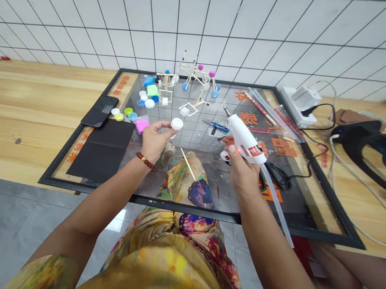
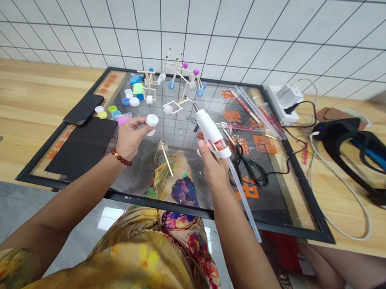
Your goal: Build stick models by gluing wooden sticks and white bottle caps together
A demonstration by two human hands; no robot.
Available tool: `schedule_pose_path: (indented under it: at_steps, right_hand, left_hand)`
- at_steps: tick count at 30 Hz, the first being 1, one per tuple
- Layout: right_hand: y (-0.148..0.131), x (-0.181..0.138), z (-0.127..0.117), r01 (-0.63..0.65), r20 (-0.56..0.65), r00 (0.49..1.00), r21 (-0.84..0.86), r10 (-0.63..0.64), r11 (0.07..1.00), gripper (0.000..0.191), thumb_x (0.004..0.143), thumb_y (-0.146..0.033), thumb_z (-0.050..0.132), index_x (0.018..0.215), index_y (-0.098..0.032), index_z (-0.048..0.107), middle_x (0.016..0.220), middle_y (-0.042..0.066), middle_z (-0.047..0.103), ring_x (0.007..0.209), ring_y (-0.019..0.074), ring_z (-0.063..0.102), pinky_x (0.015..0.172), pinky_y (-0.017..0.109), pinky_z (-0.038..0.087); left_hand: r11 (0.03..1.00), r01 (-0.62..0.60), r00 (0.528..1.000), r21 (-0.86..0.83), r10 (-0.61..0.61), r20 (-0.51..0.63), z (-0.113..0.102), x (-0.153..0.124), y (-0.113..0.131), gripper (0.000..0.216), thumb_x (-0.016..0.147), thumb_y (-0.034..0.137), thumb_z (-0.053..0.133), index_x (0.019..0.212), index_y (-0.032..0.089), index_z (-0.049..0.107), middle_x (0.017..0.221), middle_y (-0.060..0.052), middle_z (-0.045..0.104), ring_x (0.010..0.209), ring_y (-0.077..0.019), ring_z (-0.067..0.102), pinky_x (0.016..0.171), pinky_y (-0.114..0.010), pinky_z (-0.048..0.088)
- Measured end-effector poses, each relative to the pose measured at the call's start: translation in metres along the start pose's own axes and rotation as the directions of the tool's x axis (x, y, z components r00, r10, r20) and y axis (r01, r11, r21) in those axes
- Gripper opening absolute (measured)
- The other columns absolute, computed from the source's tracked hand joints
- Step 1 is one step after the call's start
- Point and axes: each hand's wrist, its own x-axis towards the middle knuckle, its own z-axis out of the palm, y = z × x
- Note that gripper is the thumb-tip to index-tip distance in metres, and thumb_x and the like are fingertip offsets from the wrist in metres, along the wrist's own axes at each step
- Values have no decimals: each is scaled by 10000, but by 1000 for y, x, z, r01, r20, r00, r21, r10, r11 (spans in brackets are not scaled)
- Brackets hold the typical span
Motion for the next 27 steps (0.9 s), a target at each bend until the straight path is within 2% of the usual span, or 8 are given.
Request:
schedule_pose_path:
  at_steps: [4,6,11,13,16,18,21,27]
  right_hand:
    - [-2,5,-3,18,-49,999,-27,-19,999,415,845,-550,641,1084,-211,662,1036,93,704,874,215,665,709,330,529]
    - [-5,9,-5,32,-95,995,-12,-33,999,423,852,-550,629,1066,-186,644,996,121,694,827,207,643,647,313,493]
    - [-15,25,-19,35,-168,985,31,-29,999,409,817,-541,677,998,-175,654,824,77,659,747,184,611,574,292,438]
    - [-19,31,-30,41,-187,982,49,-32,998,408,788,-546,715,961,-179,674,745,39,634,706,169,594,539,272,419]
    - [-27,41,-52,43,-210,977,16,-39,999,421,744,-553,766,911,-171,702,674,16,613,615,138,549,499,258,382]
    - [-34,47,-68,17,-211,977,-22,-22,1000,457,703,-572,794,890,-162,712,670,22,621,572,125,528,484,260,367]
    - [-42,54,-90,-38,-209,978,-91,18,995,473,663,-554,829,893,-158,711,705,37,651,554,116,522,474,265,371]
    - [-38,67,-123,-293,-345,915,-215,209,932,224,765,-278,789,878,-120,678,673,24,639,508,72,495,466,259,326]
  left_hand:
    - [994,-100,994,-40,98,-54,-2,4,-2,141,655,231,821,773,205,750,870,-9,750,921,-189,696,921,-364,534]
    - [990,-137,989,-27,135,-64,-3,5,-3,125,655,246,816,753,207,751,870,-12,747,929,-192,691,927,-365,527]
    - [997,-70,997,-33,68,-36,-3,4,-1,137,655,282,816,758,203,772,810,-8,748,863,-197,690,842,-344,527]
    - [994,-109,994,14,109,-14,-4,3,1,121,666,278,813,754,202,777,806,-10,748,857,-196,686,837,-339,519]
    - [946,-259,966,194,256,43,-6,-1,7,53,694,249,804,730,220,777,803,-11,746,869,-201,669,885,-358,490]
    - [885,-350,937,307,335,100,-7,-4,12,30,706,233,805,712,236,775,796,-13,745,887,-214,655,921,-381,464]
    - [840,-401,916,365,369,156,-5,-8,16,52,719,216,799,695,251,770,787,-14,745,909,-229,646,931,-400,449]
    - [861,-384,923,335,347,165,-3,-8,10,41,720,228,778,684,237,761,770,-18,739,889,-229,644,916,-393,456]
